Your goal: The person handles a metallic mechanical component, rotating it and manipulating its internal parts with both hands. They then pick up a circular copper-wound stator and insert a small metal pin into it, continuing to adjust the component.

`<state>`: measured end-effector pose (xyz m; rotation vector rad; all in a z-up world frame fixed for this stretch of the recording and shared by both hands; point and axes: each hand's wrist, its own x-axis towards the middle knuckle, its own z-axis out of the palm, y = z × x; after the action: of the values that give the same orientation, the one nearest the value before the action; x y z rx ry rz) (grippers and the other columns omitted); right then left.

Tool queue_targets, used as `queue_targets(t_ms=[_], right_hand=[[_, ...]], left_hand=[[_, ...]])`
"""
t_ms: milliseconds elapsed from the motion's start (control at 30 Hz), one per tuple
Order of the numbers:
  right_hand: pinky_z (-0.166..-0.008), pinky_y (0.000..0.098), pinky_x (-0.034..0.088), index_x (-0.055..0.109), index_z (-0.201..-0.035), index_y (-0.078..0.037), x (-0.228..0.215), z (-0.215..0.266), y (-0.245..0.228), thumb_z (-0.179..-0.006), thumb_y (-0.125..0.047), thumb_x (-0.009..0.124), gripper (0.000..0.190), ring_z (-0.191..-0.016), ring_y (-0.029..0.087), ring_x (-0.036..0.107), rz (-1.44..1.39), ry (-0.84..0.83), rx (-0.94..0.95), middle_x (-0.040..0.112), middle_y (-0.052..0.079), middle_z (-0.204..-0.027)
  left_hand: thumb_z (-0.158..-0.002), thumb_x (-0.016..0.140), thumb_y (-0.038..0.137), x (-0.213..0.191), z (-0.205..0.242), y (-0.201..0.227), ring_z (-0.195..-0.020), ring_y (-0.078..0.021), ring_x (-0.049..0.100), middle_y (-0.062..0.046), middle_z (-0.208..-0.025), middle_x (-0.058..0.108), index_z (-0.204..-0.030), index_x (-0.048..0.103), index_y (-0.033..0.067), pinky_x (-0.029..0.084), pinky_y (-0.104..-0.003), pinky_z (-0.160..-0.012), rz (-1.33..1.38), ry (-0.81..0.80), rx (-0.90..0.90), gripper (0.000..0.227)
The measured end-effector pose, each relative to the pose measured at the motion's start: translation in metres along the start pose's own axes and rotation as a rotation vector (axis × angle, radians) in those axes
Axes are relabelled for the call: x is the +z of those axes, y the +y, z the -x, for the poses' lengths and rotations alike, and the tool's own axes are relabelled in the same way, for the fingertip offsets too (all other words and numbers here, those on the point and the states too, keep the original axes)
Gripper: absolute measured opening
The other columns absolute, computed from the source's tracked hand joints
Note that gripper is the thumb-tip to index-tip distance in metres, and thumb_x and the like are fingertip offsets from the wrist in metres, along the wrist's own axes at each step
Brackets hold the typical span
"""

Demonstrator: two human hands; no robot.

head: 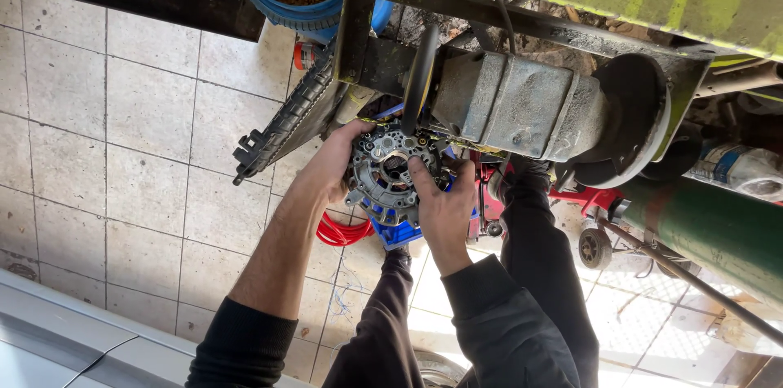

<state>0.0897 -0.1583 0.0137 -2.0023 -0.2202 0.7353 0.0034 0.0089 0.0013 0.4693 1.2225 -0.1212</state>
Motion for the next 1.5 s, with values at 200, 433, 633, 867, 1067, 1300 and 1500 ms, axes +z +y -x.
queue_targets(t_ms=[200, 433, 633, 867, 1067, 1300, 1500], right_hand=[[-0.084, 0.0406, 0.051, 0.057, -0.102, 0.002, 0.001, 0.0, 0.003, -0.087, -0.044, 0.079, 0.053, -0.092, 0.028, 0.064, 0.014, -0.01, -0.025, 0.067, 0.016, -0.098], [-0.091, 0.0347, 0.053, 0.047, -0.12, 0.003, 0.006, 0.007, 0.033, -0.091, -0.027, 0.074, 0.05, -0.104, 0.021, 0.061, -0.278, -0.163, -0.022, 0.06, 0.014, -0.112], [-0.104, 0.0313, 0.046, 0.041, -0.138, 0.004, 0.008, 0.008, 0.056, -0.087, -0.007, 0.06, 0.055, -0.116, 0.021, 0.055, -0.47, -0.206, -0.138, 0.056, 0.015, -0.127], [-0.091, 0.0308, 0.047, 0.049, -0.144, -0.001, 0.006, -0.008, 0.027, -0.093, -0.014, 0.05, 0.053, -0.105, 0.017, 0.058, -0.491, -0.222, 0.159, 0.063, 0.009, -0.12], [-0.081, 0.0279, 0.051, 0.061, -0.139, -0.004, 0.01, -0.03, 0.055, -0.097, -0.028, 0.041, 0.052, -0.096, 0.014, 0.063, -0.627, -0.235, 0.49, 0.068, 0.005, -0.116], [-0.1, 0.03, 0.046, 0.058, -0.14, 0.0, 0.021, -0.036, 0.088, -0.103, -0.031, 0.029, 0.056, -0.115, 0.019, 0.061, -0.57, -0.19, 0.257, 0.066, 0.011, -0.131], [-0.107, 0.0338, 0.041, 0.057, -0.14, -0.001, 0.019, -0.034, 0.078, -0.103, -0.032, 0.023, 0.059, -0.124, 0.026, 0.057, -0.326, -0.164, 0.192, 0.062, 0.017, -0.134]], left_hand=[[-0.098, 0.051, 0.035, -0.001, 0.003, 0.002, -0.064, -0.0159, 0.073, -0.009, -0.084, 0.076, -0.102, 0.069, 0.0025, 0.063, -0.031, -0.061, 0.02, -0.001, -0.024, 0.037], [-0.097, 0.054, 0.031, -0.024, -0.001, -0.024, -0.061, -0.015, 0.066, -0.008, -0.08, 0.073, -0.105, 0.069, 0.0016, 0.055, -0.031, -0.056, -0.135, 0.033, 0.22, 0.034], [-0.094, 0.064, 0.024, -0.038, -0.01, -0.063, -0.09, -0.0023, 0.068, 0.002, -0.097, 0.075, -0.111, 0.066, 0.0113, 0.052, -0.016, -0.08, -0.198, 0.114, 0.513, 0.022], [-0.097, 0.064, 0.024, 0.005, 0.021, -0.079, -0.057, -0.0082, 0.054, 0.001, -0.072, 0.063, -0.089, 0.063, 0.0019, 0.042, -0.025, -0.049, -0.269, 0.098, 0.582, 0.024], [-0.1, 0.064, 0.022, 0.024, 0.025, -0.079, -0.063, -0.004, 0.055, 0.001, -0.077, 0.065, -0.1, 0.069, 0.0022, 0.045, -0.022, -0.055, -0.028, 0.055, 0.579, 0.02], [-0.103, 0.06, 0.021, 0.026, 0.03, -0.061, -0.069, -0.0092, 0.069, -0.004, -0.089, 0.071, -0.111, 0.063, 0.0017, 0.059, -0.027, -0.059, 0.191, -0.052, 0.468, 0.021], [-0.103, 0.058, 0.021, 0.019, 0.03, -0.054, -0.071, -0.0125, 0.074, -0.006, -0.091, 0.073, -0.116, 0.062, 0.0021, 0.063, -0.029, -0.059, 0.218, -0.098, 0.394, 0.023]])
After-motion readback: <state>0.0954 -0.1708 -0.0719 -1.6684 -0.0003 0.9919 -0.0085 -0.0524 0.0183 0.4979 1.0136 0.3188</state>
